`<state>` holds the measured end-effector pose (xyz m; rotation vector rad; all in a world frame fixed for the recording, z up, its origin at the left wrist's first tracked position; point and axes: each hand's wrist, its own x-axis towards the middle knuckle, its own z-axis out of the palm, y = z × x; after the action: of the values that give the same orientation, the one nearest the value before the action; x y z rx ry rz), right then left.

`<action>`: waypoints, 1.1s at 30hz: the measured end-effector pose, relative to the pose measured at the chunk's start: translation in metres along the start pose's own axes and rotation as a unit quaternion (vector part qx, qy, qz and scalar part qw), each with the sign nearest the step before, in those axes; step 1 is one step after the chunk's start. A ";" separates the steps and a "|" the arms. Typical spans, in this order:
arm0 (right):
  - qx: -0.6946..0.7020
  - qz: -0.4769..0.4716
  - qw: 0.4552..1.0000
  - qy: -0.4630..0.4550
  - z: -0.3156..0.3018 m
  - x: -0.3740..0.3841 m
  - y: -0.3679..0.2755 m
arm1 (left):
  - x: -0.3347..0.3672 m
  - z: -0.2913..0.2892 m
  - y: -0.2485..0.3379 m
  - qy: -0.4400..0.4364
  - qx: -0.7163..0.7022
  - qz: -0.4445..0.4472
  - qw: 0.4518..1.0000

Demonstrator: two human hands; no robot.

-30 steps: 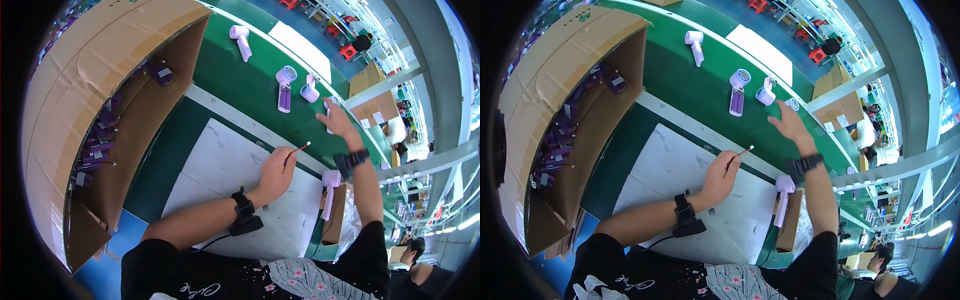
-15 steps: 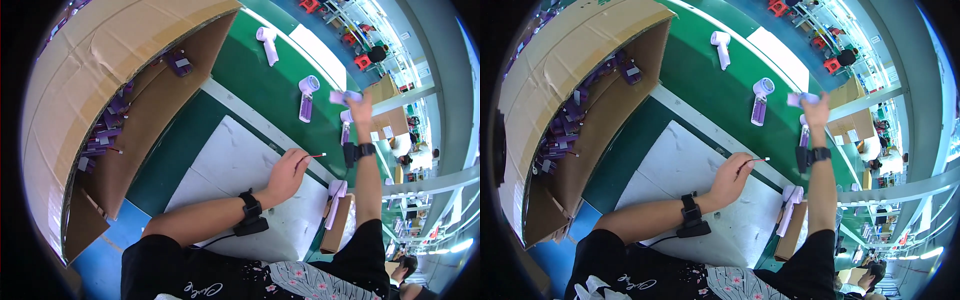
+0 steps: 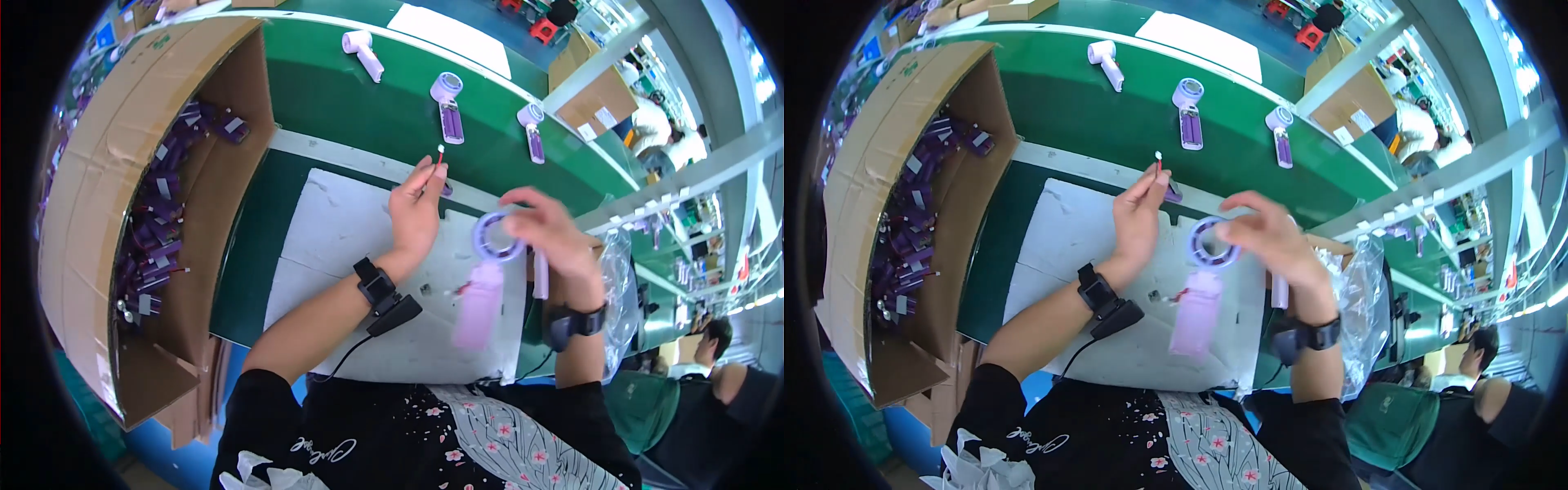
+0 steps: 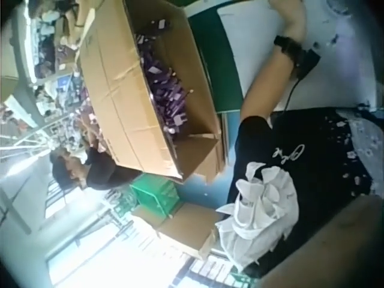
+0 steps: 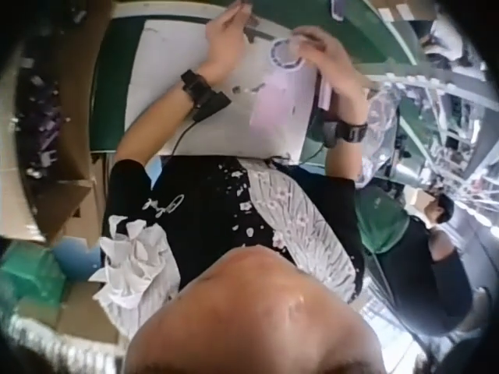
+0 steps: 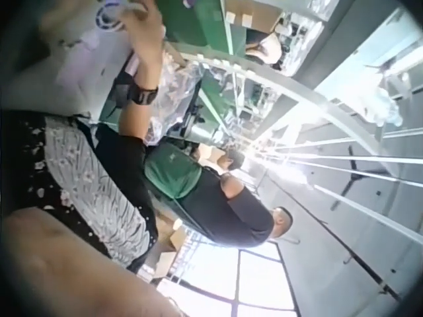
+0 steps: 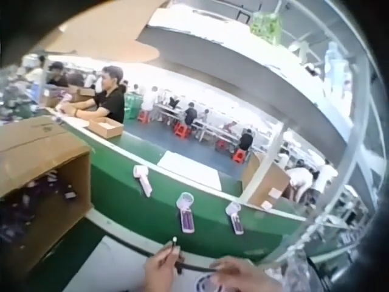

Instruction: Assembling handheld fans by installing internal components and batteries.

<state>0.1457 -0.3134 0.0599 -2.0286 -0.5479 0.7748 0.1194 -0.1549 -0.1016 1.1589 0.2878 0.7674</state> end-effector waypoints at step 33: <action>0.000 -0.163 0.984 0.069 0.087 -0.019 0.090 | -0.027 -0.047 0.123 -0.408 0.360 0.009 0.839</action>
<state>0.0797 -0.3227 -0.0473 -1.9096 -0.7738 0.4352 0.0241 -0.1164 -0.0145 2.0955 -0.1867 0.0911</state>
